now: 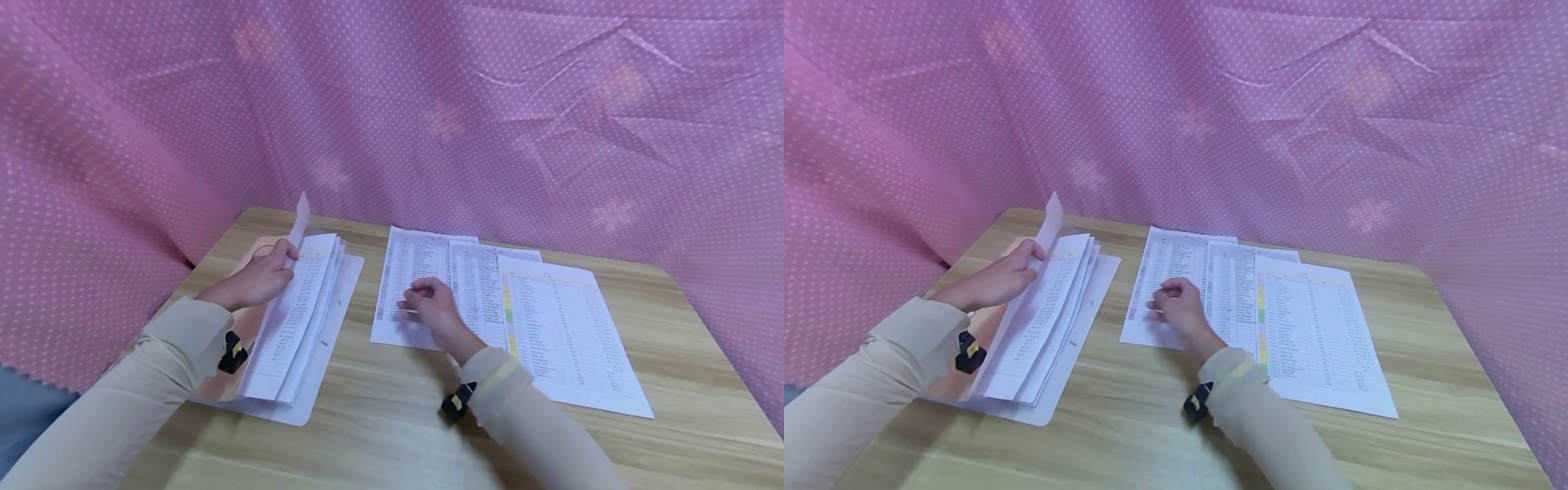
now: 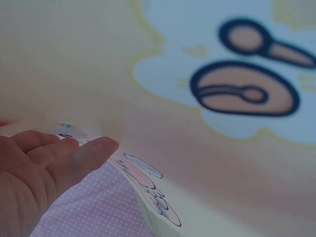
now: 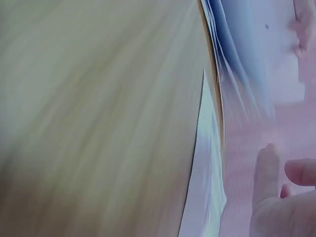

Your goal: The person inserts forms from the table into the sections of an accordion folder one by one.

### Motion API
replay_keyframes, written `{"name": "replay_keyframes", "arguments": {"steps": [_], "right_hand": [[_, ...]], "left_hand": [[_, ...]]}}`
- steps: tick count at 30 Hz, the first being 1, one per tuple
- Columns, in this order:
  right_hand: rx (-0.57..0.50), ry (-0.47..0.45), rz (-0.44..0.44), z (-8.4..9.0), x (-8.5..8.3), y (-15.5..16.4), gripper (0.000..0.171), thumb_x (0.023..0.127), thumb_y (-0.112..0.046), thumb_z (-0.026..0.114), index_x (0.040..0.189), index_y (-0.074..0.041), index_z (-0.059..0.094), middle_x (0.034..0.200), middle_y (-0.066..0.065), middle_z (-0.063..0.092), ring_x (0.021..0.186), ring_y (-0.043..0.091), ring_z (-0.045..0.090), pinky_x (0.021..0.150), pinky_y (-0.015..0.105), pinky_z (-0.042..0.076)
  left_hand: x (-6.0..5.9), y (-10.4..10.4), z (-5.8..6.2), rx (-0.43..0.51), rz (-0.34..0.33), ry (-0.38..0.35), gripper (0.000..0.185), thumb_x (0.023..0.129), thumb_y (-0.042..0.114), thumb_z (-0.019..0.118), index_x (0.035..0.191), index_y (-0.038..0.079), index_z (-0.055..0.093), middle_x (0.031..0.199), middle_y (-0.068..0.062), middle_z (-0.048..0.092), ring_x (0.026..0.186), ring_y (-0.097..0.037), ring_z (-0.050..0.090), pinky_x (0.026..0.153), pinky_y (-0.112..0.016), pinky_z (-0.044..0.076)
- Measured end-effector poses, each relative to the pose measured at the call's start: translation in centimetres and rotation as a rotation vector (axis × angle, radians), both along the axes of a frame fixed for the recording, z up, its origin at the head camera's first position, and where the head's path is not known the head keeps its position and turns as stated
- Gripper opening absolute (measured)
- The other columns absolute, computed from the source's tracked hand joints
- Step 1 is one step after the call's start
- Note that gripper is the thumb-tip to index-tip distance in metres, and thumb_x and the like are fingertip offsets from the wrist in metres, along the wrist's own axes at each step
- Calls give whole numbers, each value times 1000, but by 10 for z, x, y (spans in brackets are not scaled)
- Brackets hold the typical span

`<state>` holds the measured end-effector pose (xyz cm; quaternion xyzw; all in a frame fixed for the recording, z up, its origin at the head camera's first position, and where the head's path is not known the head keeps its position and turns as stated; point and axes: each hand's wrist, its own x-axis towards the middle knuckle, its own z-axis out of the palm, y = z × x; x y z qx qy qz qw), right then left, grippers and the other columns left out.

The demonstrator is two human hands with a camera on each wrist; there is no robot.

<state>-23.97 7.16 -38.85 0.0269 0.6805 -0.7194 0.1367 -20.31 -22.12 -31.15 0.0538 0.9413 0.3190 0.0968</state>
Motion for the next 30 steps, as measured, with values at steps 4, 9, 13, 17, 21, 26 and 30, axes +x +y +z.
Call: {"name": "replay_keyframes", "arguments": {"steps": [4, 9, 13, 17, 21, 26, 30], "right_hand": [[117, 30, -19, 0, -4, 30, 29, 90, -2, 57, 117, 4, 48, 100, 11, 54, 82, 18, 65, 75, 34, 55], [215, 67, -51, -2, -6, 66, 27, 91, -4, 55, 116, 3, 48, 104, 12, 53, 86, 19, 63, 75, 33, 54], [358, 98, -48, -3, -6, 92, 27, 93, -8, 54, 117, 1, 48, 110, 14, 53, 91, 21, 62, 71, 31, 54], [550, 151, -38, -3, -6, 118, 29, 93, -13, 53, 118, 0, 49, 116, 17, 55, 95, 25, 61, 70, 31, 53], [760, 191, -36, -2, -8, 149, 33, 92, -18, 53, 120, -1, 50, 119, 19, 55, 101, 30, 58, 79, 37, 49], [961, 169, -54, 1, -10, 197, 43, 91, -22, 54, 126, 4, 46, 125, 26, 49, 111, 40, 50, 91, 51, 42], [1061, 98, -68, 6, -5, 232, 53, 90, -23, 56, 130, 9, 41, 129, 33, 42, 114, 46, 44, 91, 56, 39]], "left_hand": [[0, -1, 0, 4, -1, -5, 27, 94, 13, 30, 120, 7, 27, 109, -21, 47, 88, -26, 51, 69, -31, 39], [-1, -1, 2, -20, -13, 25, 28, 92, 12, 32, 120, 6, 29, 103, -19, 49, 85, -25, 51, 69, -30, 39], [0, -2, 2, -24, -22, 34, 28, 93, 11, 33, 119, 6, 29, 101, -18, 47, 84, -25, 50, 68, -30, 38], [0, -2, 2, -23, -29, 35, 27, 93, 11, 33, 119, 6, 29, 102, -18, 46, 84, -25, 49, 67, -30, 38], [0, -2, 1, -29, -31, 35, 27, 93, 12, 33, 119, 6, 29, 102, -18, 46, 83, -25, 49, 67, -30, 38], [-1, -1, 1, -21, -31, 24, 27, 93, 12, 33, 120, 6, 29, 102, -18, 46, 82, -25, 49, 66, -30, 37], [0, 0, 1, 5, -32, -9, 26, 95, 12, 31, 120, 7, 27, 103, -20, 47, 80, -24, 48, 65, -31, 37]]}}
